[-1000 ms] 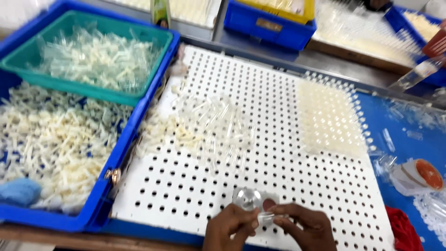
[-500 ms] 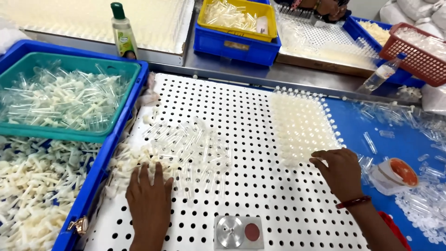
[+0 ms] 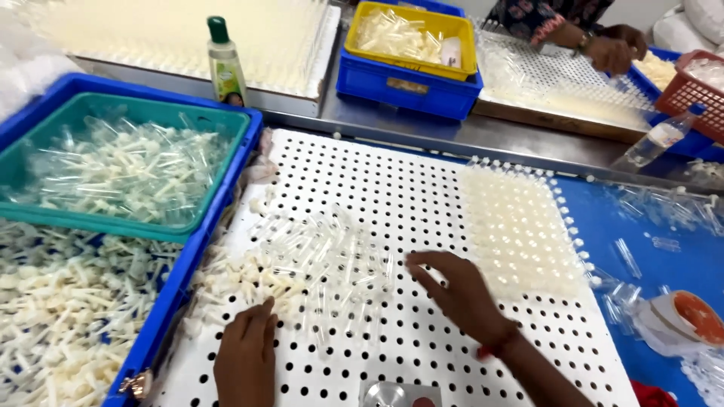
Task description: The person repeatedly picks up clear plastic tubes and white cotton tips from a perforated tray and inserts the cotton tips into the tubes one at a time. The assembled swabs are placed back into the tray. Other workers are visible in the background performing similar assembly tasks.
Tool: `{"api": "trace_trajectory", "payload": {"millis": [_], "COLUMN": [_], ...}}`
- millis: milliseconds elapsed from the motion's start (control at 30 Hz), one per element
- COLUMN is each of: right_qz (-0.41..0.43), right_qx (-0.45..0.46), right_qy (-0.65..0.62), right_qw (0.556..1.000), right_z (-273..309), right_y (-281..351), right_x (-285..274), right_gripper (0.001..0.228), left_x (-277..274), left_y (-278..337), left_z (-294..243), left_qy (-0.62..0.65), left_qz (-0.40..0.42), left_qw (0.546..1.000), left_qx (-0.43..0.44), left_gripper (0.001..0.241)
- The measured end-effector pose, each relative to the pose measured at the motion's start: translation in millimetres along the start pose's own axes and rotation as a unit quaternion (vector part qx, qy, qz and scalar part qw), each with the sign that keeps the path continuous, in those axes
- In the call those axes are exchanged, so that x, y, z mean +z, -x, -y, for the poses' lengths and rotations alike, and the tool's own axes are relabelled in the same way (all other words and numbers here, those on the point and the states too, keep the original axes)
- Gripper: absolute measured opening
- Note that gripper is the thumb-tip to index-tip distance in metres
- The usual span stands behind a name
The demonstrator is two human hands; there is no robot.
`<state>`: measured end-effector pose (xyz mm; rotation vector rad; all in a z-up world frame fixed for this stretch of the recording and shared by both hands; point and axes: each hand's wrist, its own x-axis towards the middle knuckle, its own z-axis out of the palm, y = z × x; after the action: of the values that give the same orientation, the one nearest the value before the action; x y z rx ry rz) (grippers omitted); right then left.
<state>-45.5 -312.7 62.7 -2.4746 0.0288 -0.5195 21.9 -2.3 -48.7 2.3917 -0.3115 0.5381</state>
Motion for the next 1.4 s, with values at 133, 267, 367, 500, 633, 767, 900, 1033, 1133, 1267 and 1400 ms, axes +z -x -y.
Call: {"api": "trace_trajectory", "payload": {"millis": [133,267,367,500,633,767,900,1033,1133,1267,1400], "right_qz": [0.081,0.109,0.119,0.012,-0.040,-0.069,-0.044,0.041,0.075,0.071,0.015], "right_qx": [0.053,0.074,0.147,0.174,0.123,0.114,0.118,0.193,0.206,0.278,0.332], "right_qy": [0.148,0.106,-0.075,-0.124,0.054,0.119,0.150,0.164,0.153,0.076,0.003], "right_qw": [0.984,0.986,0.979,0.977,0.990,0.984,0.981,0.966,0.964,0.955,0.943], "right_z": [20,5,18,-8,-66,-67,-53,-48,-55,-44,-53], "right_y": [-36,-34,-20,24,79,92,91,90,94,93,97], "right_x": [44,57,31,4,22,20,19,11,14,14,22], "right_gripper": [0.019,0.027,0.043,0.058,0.041,0.033,0.034,0.036,0.034,0.031,0.027], "left_x": [-5,2,6,14,2,2,-4,-5,-9,-8,-11], "left_y": [1,3,5,4,5,2,3,0,0,-1,0], "left_z": [-2,4,5,15,5,3,1,1,-1,-4,-5], "left_qy": [-0.019,-0.005,-0.005,0.000,0.020,0.039,0.038,0.032,0.029,0.034,0.032], "left_qz": [-0.003,0.003,0.011,0.043,0.038,0.033,0.021,0.043,0.045,0.050,0.054], "left_qw": [1.000,1.000,1.000,0.998,0.997,0.997,0.998,0.998,0.997,0.996,0.996], "left_qx": [-0.004,-0.006,-0.017,-0.035,-0.057,-0.061,-0.035,-0.043,-0.048,-0.062,-0.062], "left_gripper": [0.032,0.036,0.039,0.045,0.032,0.022,0.021,0.022,0.021,0.020,0.020]}}
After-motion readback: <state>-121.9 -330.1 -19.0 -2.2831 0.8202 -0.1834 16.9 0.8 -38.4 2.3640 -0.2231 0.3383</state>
